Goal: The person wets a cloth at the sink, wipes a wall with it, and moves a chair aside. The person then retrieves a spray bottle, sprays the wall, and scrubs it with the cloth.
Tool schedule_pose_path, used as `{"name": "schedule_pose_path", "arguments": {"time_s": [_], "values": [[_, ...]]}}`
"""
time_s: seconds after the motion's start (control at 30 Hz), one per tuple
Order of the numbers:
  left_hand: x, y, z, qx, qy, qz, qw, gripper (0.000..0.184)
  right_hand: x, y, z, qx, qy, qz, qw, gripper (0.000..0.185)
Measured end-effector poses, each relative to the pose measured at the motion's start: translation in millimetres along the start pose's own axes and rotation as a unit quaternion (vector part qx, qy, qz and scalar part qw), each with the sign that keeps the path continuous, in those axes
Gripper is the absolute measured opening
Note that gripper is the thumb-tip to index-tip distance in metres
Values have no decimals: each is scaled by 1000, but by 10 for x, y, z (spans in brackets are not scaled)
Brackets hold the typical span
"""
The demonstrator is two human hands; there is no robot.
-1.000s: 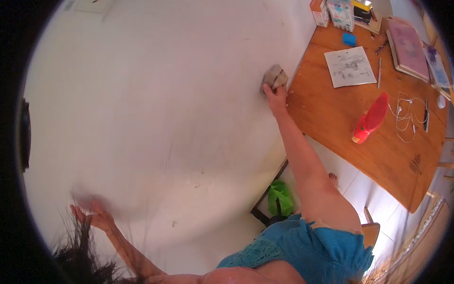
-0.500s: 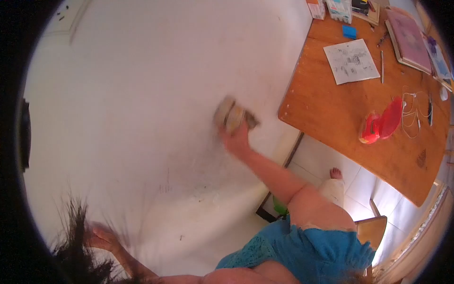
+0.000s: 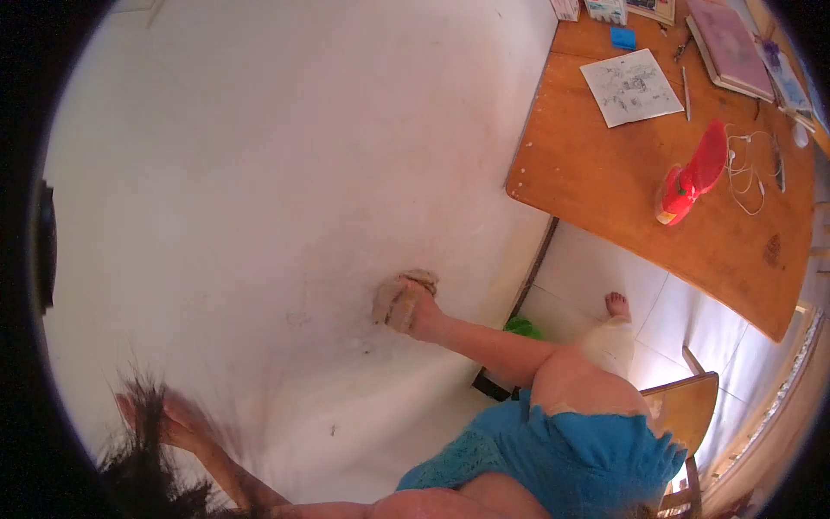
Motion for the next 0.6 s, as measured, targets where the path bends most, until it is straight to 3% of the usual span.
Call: {"name": "schedule_pose_path", "arguments": {"time_s": [0.07,0.1,0.13,0.17,0.2,0.27,0.37,0.43,0.47,0.5,0.53,0.6], "values": [[-5,-18,-5,22,-9,21,999,48,-313,-277,-157,45,-98,69,992,18],[8,-18,-1,30,-17,35,999,47,-528,-687,-511,223,-146,239,934,15],[20,18,0,44,-21,31,998,48,-637,-1103,-851,566,-59,422,706,15],[-5,47,-8,58,-24,22,998,48,-693,-1444,-1149,688,93,516,502,17],[-7,28,-7,65,-15,23,997,48,-916,-1719,-1295,705,82,505,492,30],[-15,10,-10,53,-8,17,998,48,-1260,-1978,-1584,733,94,393,547,31],[-1,2,17,12,-9,12,1000,49,-1275,-1950,-1535,701,94,352,614,40],[0,-12,23,12,4,24,1000,49,-928,-1505,-1343,776,82,395,485,47],[-19,3,29,11,7,10,1000,49,-728,-1124,-1140,782,53,357,507,58],[-37,4,42,8,8,-2,1000,49,-431,-693,-1062,801,-22,357,480,68],[-37,8,51,4,8,-14,1000,49,-160,-303,-951,812,-80,335,471,62],[29,-16,79,6,26,-30,999,49,93,112,-839,821,-103,289,481,51]]}}
Point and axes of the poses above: each hand's wrist, its own x-axis away from the middle knuckle, its own z-axis out of the back of the hand, y = z × x, the point moved 9 cm from there along -x, towards the middle knuckle, and after that the axes turned 11 degrees about z, right-handed, at the moved point
